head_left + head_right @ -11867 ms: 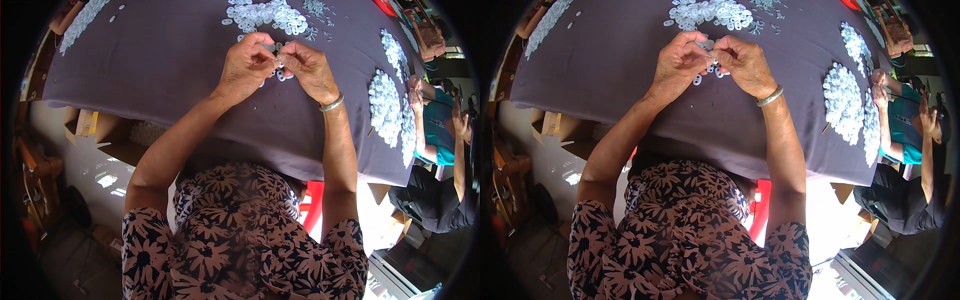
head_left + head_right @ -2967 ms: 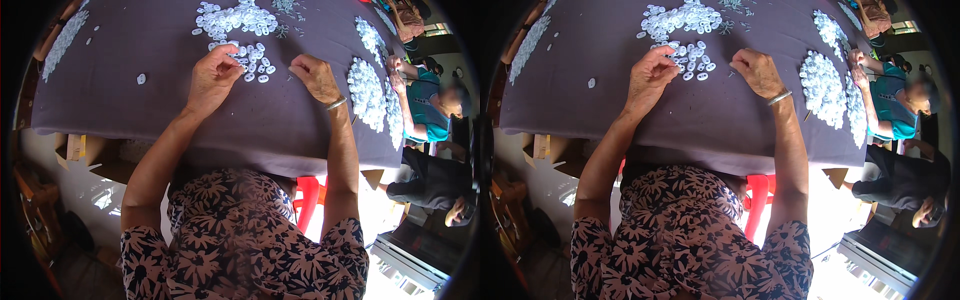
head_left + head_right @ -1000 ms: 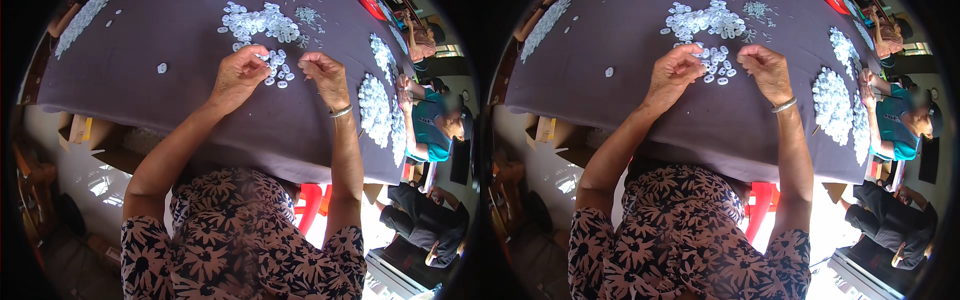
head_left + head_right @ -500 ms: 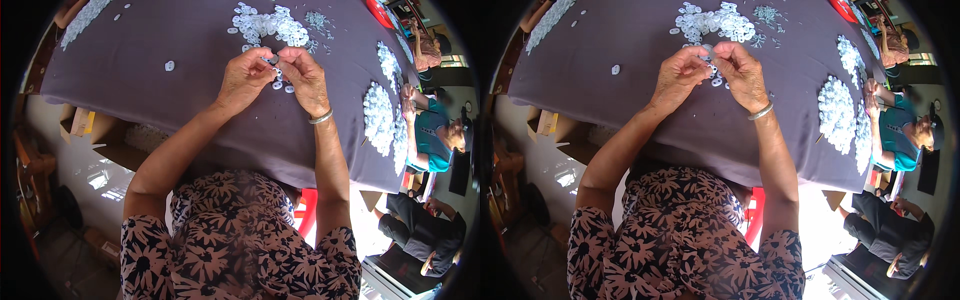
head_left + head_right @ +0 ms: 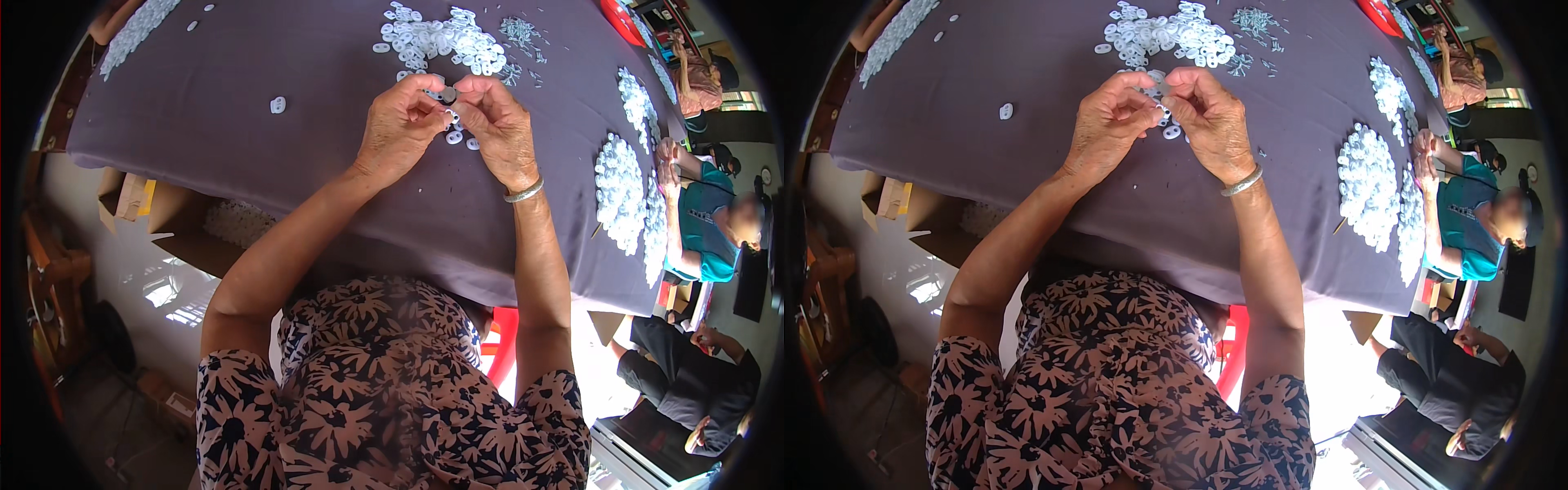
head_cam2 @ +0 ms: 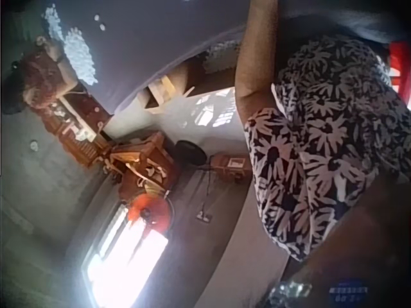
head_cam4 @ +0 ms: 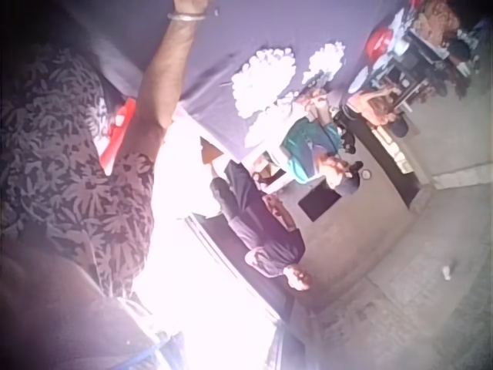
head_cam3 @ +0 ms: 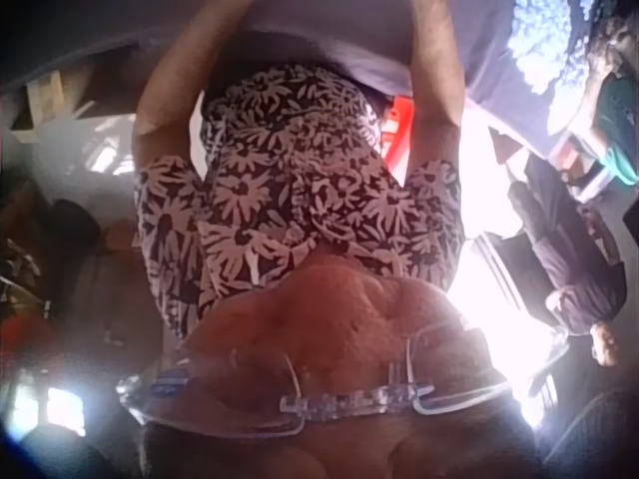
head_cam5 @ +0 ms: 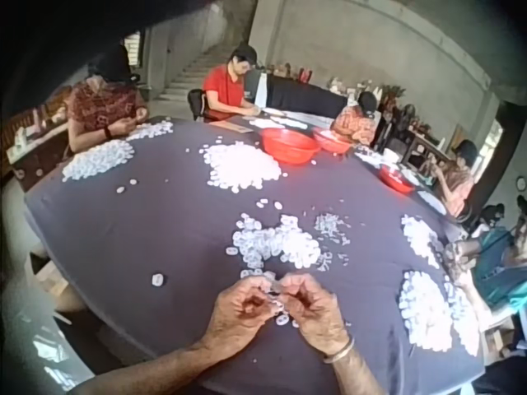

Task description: The person assembles plastic components by hand, inserting small pins into plastic clips and setting the assembled pieces onto the table.

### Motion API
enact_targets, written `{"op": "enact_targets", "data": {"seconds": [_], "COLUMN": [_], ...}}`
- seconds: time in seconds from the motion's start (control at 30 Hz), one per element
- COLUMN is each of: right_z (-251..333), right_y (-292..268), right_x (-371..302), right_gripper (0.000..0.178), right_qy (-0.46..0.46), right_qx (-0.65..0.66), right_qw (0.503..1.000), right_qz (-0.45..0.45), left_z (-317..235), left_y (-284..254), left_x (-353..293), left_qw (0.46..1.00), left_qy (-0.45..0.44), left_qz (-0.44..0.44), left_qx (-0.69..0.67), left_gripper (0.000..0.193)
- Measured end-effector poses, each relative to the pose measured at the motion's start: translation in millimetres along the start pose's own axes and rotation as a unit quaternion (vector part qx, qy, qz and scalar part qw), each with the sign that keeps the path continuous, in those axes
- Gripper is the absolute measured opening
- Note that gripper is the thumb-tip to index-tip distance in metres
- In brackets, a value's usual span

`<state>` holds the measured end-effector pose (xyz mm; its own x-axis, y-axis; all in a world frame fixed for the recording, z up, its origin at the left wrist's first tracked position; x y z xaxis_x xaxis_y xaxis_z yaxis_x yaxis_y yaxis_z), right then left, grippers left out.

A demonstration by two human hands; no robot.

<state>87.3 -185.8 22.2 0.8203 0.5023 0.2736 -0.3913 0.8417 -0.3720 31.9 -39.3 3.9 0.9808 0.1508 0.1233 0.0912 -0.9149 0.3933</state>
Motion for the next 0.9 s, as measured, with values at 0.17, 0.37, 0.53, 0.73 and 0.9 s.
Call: {"op": "enact_targets", "data": {"seconds": [0.17,0.37,0.53,0.73,0.9], "right_z": [3,2,0,10,9], "right_y": [6,11,12,9,-3], "right_x": [2,3,2,-1,-6], "right_gripper": [0.021,0.018,0.017,0.015,0.008], "right_qy": [0.006,0.020,0.025,0.067,0.047], "right_qx": [-0.038,-0.035,0.001,-0.038,-0.094], "right_qw": [0.999,0.999,0.999,0.995,0.994], "right_qz": [-0.014,-0.020,-0.037,-0.064,-0.028], "left_z": [1,5,6,1,2], "left_y": [1,-1,-2,-2,-1], "left_x": [0,1,4,2,2], "left_qw": [0.999,0.999,0.998,0.999,0.999], "left_qy": [0.005,0.014,0.016,0.007,0.019], "left_qz": [-0.028,-0.032,-0.030,-0.020,-0.023], "left_qx": [-0.014,-0.027,-0.049,-0.029,-0.035], "left_gripper": [0.032,0.029,0.028,0.028,0.029]}}
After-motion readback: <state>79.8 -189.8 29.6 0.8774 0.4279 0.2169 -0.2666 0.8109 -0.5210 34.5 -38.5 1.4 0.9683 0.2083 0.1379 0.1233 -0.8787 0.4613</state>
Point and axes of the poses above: each hand's wrist, its own x-axis towards the middle knuckle, its own y-axis out of the palm, z = x × y, the point moved 1 cm from there along x, towards the middle knuckle, and after that the axes turned 11 degrees about -x, right-handed, at the moved point
